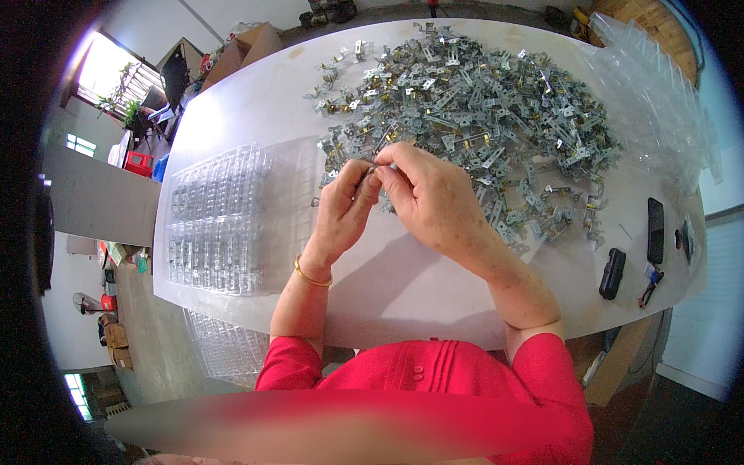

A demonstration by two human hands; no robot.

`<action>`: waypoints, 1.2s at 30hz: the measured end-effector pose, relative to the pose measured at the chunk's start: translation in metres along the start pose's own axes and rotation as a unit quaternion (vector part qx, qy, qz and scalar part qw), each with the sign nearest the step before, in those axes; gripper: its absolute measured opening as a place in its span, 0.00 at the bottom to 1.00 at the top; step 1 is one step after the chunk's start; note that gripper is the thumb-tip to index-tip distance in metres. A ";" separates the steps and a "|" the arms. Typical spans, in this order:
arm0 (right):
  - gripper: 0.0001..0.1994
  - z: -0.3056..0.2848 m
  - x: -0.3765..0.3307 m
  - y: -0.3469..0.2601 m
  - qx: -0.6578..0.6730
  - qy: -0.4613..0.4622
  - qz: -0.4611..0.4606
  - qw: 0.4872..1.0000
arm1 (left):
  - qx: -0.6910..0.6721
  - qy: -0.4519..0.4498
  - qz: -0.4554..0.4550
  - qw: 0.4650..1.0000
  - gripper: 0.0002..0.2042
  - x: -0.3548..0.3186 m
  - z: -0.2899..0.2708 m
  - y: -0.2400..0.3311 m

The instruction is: Assembling small metal hardware components with pins and placing the finished pieces into a plastic blister tray.

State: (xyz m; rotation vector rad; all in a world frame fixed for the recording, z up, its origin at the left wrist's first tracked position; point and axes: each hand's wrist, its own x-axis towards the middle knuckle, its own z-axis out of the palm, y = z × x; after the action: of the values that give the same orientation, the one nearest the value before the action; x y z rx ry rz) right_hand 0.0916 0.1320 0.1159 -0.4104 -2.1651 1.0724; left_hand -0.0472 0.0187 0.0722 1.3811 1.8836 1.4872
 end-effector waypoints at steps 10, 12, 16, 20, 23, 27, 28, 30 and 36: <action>0.04 -0.004 0.005 0.003 0.015 0.110 -0.077 0.991 | 0.019 -0.039 -0.048 0.998 0.13 -0.001 0.002 0.006; 0.04 -0.009 0.006 0.002 0.022 0.101 -0.048 0.993 | -0.255 -0.037 -0.155 0.954 0.14 0.004 -0.006 0.010; 0.03 -0.008 0.005 0.003 0.001 0.076 -0.019 0.997 | -0.390 0.003 -0.168 0.905 0.16 0.006 -0.013 0.010; 0.03 -0.004 0.003 0.004 0.004 0.051 -0.010 0.999 | -0.452 -0.018 -0.162 0.877 0.16 0.006 -0.014 0.008; 0.03 -0.003 0.004 0.001 0.002 0.046 0.001 0.999 | -0.429 -0.017 -0.156 0.890 0.16 0.005 -0.015 0.009; 0.03 -0.002 0.004 0.004 0.001 0.045 -0.004 0.999 | -0.416 -0.029 -0.147 0.897 0.16 0.006 -0.014 0.007; 0.03 -0.002 0.003 0.004 0.001 0.043 -0.003 0.999 | -0.403 -0.030 -0.143 0.903 0.16 0.005 -0.013 0.008; 0.03 -0.003 0.003 0.002 -0.002 0.041 -0.004 0.999 | -0.405 -0.031 -0.142 0.903 0.16 0.005 -0.013 0.008; 0.04 -0.006 0.003 0.000 -0.017 0.033 -0.003 0.999 | -0.312 -0.018 -0.096 0.945 0.15 0.001 -0.014 0.006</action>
State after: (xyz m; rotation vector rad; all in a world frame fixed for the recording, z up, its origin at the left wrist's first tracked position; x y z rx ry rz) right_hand 0.0934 0.1368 0.1195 -0.4489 -2.1281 1.0074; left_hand -0.0556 0.0119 0.0830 0.8912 1.2981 1.7293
